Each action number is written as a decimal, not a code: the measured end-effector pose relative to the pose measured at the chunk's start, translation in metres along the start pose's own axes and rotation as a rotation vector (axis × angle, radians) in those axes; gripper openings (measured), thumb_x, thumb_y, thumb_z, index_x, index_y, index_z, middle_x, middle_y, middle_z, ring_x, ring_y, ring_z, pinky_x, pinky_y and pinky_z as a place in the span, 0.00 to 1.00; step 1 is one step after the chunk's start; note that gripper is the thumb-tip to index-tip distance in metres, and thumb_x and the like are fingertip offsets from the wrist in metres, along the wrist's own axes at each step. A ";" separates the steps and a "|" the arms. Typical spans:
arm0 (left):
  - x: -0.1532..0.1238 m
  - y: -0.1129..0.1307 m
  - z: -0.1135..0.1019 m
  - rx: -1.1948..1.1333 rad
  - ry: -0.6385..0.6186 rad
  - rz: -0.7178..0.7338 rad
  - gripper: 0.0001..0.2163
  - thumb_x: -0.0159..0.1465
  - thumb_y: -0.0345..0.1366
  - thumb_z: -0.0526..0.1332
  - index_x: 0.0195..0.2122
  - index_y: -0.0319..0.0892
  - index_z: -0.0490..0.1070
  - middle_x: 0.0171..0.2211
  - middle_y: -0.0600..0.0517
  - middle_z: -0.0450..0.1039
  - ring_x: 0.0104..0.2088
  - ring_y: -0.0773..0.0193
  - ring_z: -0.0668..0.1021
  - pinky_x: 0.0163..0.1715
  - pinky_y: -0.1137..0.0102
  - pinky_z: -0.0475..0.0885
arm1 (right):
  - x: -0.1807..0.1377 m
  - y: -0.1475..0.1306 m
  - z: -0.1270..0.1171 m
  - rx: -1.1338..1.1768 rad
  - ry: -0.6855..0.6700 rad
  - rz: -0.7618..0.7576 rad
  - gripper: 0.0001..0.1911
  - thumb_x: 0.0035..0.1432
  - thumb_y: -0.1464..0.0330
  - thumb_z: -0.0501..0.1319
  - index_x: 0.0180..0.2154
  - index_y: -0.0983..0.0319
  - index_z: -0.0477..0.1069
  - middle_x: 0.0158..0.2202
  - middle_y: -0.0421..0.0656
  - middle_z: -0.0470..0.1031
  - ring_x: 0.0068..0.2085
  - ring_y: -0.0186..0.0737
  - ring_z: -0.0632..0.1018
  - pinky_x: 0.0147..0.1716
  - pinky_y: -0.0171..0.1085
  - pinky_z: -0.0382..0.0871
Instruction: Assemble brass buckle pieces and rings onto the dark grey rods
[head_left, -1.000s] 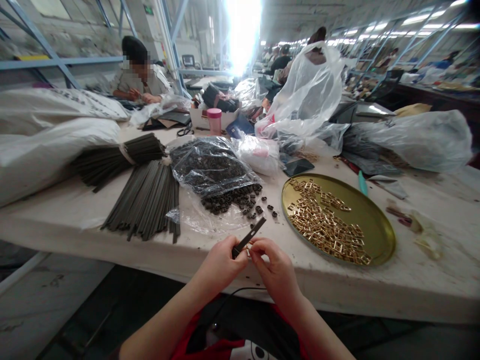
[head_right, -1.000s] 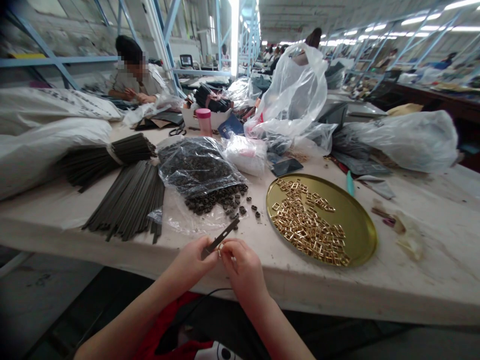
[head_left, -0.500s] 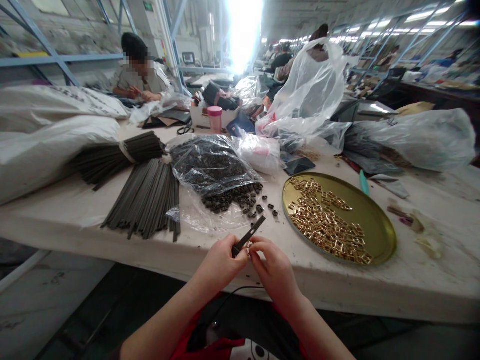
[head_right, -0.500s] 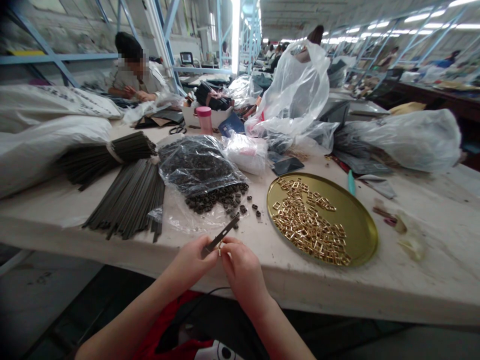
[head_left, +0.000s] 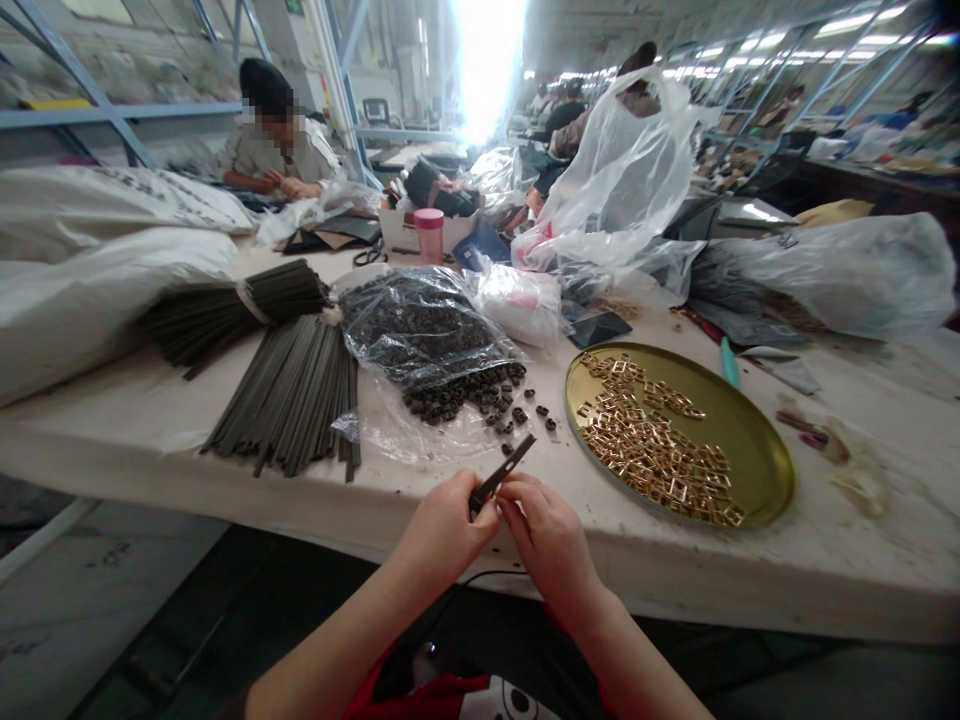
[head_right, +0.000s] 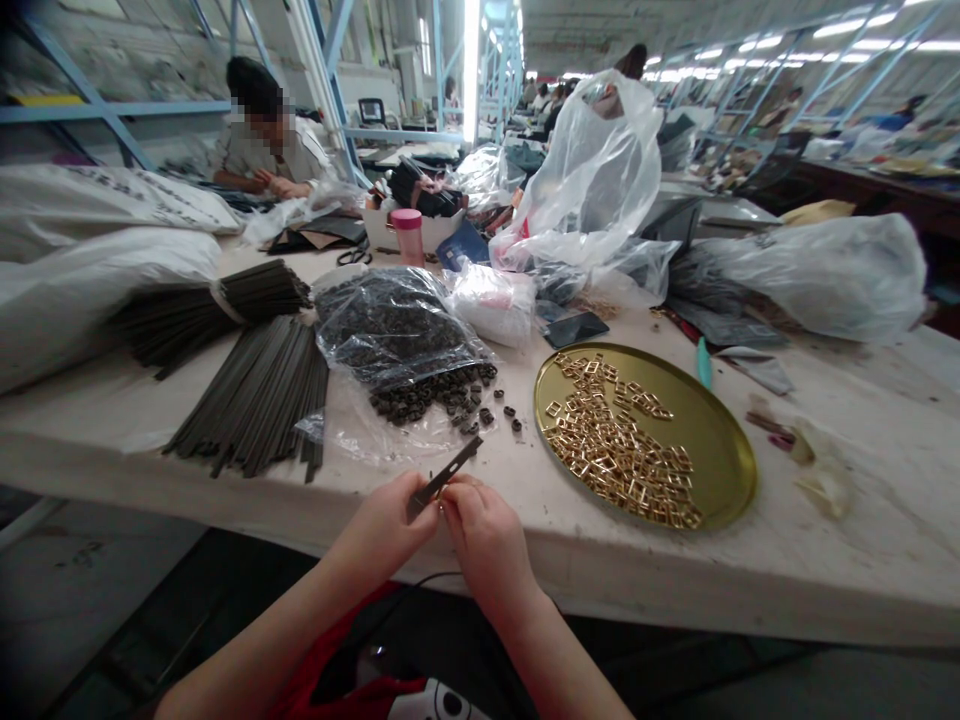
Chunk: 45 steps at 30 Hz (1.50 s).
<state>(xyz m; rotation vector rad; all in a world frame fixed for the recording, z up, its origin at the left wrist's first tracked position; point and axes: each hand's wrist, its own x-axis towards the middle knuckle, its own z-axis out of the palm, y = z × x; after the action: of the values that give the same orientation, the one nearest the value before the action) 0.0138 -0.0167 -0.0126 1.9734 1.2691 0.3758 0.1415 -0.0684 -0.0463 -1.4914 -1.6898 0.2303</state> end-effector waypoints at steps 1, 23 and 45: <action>0.000 0.000 0.000 -0.002 -0.004 0.000 0.04 0.54 0.33 0.53 0.23 0.42 0.59 0.21 0.56 0.64 0.24 0.66 0.67 0.23 0.73 0.56 | 0.000 0.001 0.001 -0.016 0.017 -0.023 0.06 0.58 0.73 0.52 0.34 0.60 0.67 0.36 0.48 0.75 0.38 0.41 0.76 0.38 0.39 0.70; 0.002 -0.003 0.002 -0.093 -0.011 0.019 0.04 0.55 0.34 0.54 0.24 0.41 0.62 0.22 0.56 0.66 0.25 0.66 0.69 0.24 0.73 0.59 | -0.003 0.002 0.003 0.208 0.089 0.124 0.05 0.56 0.72 0.55 0.31 0.61 0.69 0.38 0.46 0.73 0.40 0.40 0.74 0.40 0.38 0.69; 0.004 -0.009 -0.002 -0.192 -0.101 0.032 0.04 0.56 0.34 0.54 0.27 0.40 0.65 0.24 0.55 0.67 0.27 0.66 0.69 0.27 0.72 0.62 | -0.002 0.001 0.006 0.456 0.046 0.281 0.03 0.54 0.72 0.57 0.32 0.60 0.68 0.30 0.41 0.73 0.33 0.36 0.75 0.34 0.35 0.70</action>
<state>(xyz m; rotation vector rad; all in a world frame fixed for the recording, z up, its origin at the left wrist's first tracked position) 0.0081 -0.0102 -0.0181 1.8285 1.0973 0.3941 0.1374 -0.0678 -0.0516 -1.3631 -1.2756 0.6784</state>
